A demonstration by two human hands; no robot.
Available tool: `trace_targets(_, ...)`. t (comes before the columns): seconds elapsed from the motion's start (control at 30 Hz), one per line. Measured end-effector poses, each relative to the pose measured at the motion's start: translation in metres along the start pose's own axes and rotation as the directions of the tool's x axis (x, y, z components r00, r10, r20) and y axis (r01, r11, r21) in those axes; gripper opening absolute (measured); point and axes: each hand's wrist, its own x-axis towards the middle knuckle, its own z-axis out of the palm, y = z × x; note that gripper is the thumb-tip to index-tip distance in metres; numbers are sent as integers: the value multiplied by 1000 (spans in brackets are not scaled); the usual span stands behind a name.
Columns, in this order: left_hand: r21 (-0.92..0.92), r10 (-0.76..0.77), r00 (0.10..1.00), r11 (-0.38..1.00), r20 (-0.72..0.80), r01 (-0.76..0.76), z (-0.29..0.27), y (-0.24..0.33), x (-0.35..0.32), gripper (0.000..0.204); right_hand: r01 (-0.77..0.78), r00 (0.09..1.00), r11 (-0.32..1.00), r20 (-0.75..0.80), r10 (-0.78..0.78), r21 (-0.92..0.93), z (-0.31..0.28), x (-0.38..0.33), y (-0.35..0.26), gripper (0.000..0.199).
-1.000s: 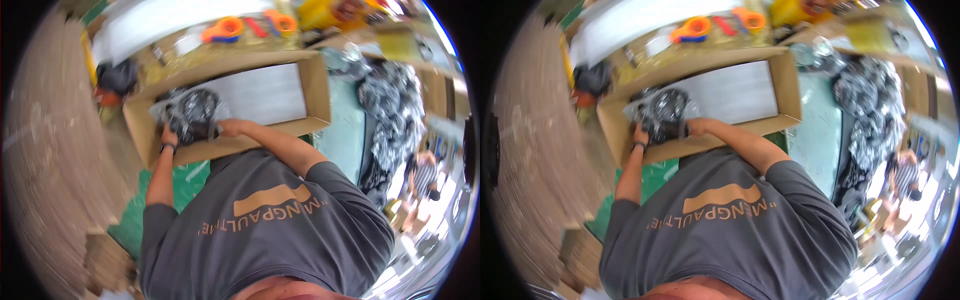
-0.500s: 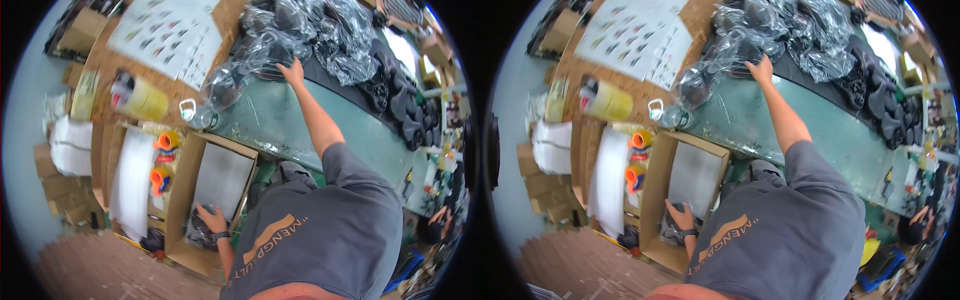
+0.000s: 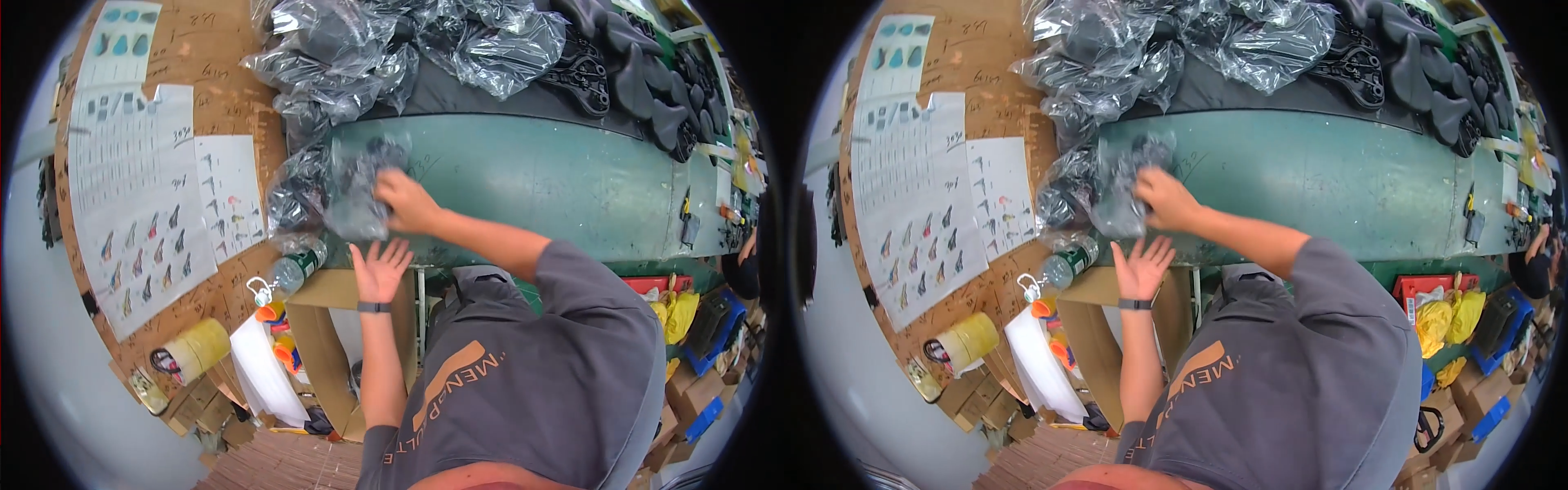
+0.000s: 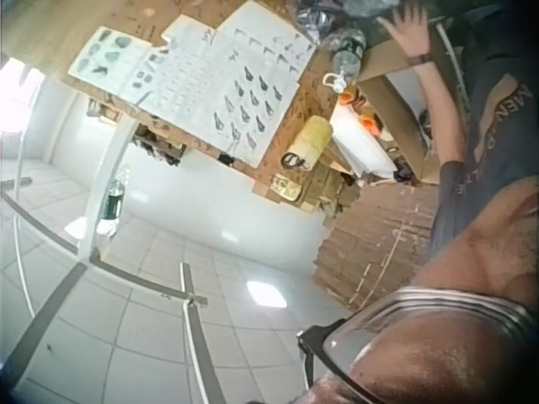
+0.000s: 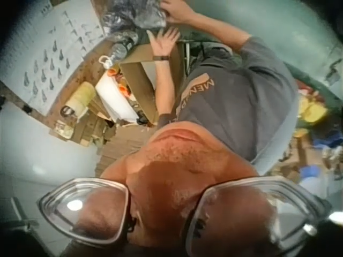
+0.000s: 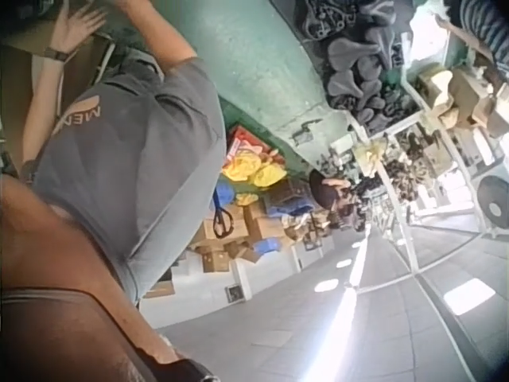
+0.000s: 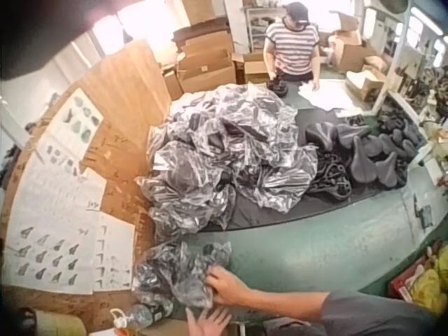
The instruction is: The recorder picks up bicycle seats, wraps them in plastic if needed, places them in a cardboard box, seals the box with tape, and applies labels.
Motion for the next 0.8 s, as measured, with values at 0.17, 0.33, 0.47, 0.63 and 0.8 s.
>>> trace_targets(0.17,613,85,978,789,-189,50,-20,-60,52,67,-444,474,890,870,135,104,-142,37,35,45)
trace_targets(0.33,993,606,789,111,-104,46,-63,-88,80,94,-168,984,432,-127,123,-886,-225,105,229,49)
trace_targets(0.47,888,646,742,-219,-180,406,-45,-72,106,117,-28,975,269,32,218,-963,-249,100,298,19)
trace_targets(0.63,938,703,701,-155,-116,311,-45,-60,126,101,93,986,608,157,54,-788,-199,46,194,37)
trace_targets(0.8,978,403,910,210,-98,13,-56,-48,105,46,-42,981,858,140,131,-511,-168,-111,46,29)
